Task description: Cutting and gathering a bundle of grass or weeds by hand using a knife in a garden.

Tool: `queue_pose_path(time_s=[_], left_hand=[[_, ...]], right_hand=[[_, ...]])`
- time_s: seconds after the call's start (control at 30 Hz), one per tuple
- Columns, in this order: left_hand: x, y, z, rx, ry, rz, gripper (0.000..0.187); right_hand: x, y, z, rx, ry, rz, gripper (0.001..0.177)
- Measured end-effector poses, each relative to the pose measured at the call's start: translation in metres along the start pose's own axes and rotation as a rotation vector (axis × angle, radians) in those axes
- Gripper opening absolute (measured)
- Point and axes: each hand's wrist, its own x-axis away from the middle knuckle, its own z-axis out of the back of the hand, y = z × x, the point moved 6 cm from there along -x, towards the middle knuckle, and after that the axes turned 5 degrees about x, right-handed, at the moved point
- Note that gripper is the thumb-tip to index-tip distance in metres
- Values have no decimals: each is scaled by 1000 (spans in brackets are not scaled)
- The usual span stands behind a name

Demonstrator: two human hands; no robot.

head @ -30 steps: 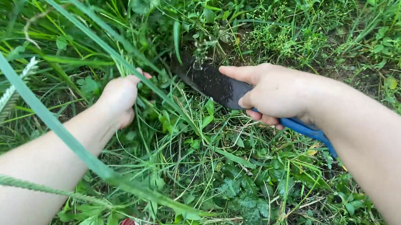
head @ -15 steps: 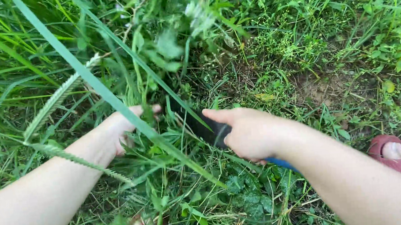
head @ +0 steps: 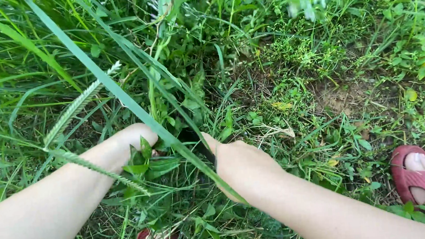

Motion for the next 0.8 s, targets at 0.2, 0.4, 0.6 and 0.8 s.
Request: queue_pose_path(time_s=[0.2,0.4,0.6,0.8], left_hand=[[-12,-8,-12,7,1,-45,22],[9,9,-15,3,14,-97,22],[64,14,24,53,152,-66,25],[204,-2,116,792,479,-256,11]], right_hand=[[-19,-8,-17,49,112,92,89],[-26,-9,-18,66,192,136,83],[-38,-4,-18,82,226,189,74],[13,23,-6,-41,153,57,94]])
